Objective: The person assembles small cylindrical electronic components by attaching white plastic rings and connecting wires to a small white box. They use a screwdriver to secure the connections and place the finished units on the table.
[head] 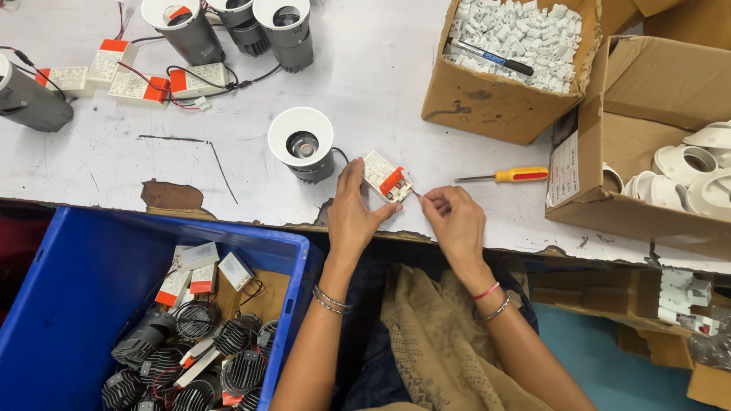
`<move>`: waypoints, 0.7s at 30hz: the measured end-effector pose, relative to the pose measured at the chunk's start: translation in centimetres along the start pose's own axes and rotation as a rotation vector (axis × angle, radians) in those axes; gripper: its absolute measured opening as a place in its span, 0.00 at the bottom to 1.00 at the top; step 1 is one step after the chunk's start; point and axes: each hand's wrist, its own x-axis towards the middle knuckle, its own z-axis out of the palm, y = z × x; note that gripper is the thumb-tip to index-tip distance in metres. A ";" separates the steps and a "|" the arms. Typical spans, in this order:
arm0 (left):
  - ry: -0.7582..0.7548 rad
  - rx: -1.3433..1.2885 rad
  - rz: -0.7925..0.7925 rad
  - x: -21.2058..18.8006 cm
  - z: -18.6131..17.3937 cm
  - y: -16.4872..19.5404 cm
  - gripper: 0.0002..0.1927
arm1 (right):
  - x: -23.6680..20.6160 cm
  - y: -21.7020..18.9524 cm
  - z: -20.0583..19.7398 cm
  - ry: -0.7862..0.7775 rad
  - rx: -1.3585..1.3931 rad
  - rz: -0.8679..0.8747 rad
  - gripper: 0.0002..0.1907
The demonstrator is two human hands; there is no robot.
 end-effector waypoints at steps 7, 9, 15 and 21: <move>0.000 -0.012 -0.004 0.0 0.1 -0.1 0.55 | 0.1 -0.3 0.8 0.007 -0.003 0.018 0.06; 0.000 -0.022 -0.007 0.0 0.1 -0.1 0.54 | 0.0 -0.4 1.1 0.011 0.011 0.023 0.06; 0.005 -0.030 -0.004 0.0 0.1 -0.2 0.54 | 0.2 -0.4 2.1 0.059 0.018 -0.010 0.05; -0.001 -0.031 -0.006 -0.1 0.1 -0.1 0.55 | -0.1 -0.3 2.3 0.088 0.029 -0.025 0.05</move>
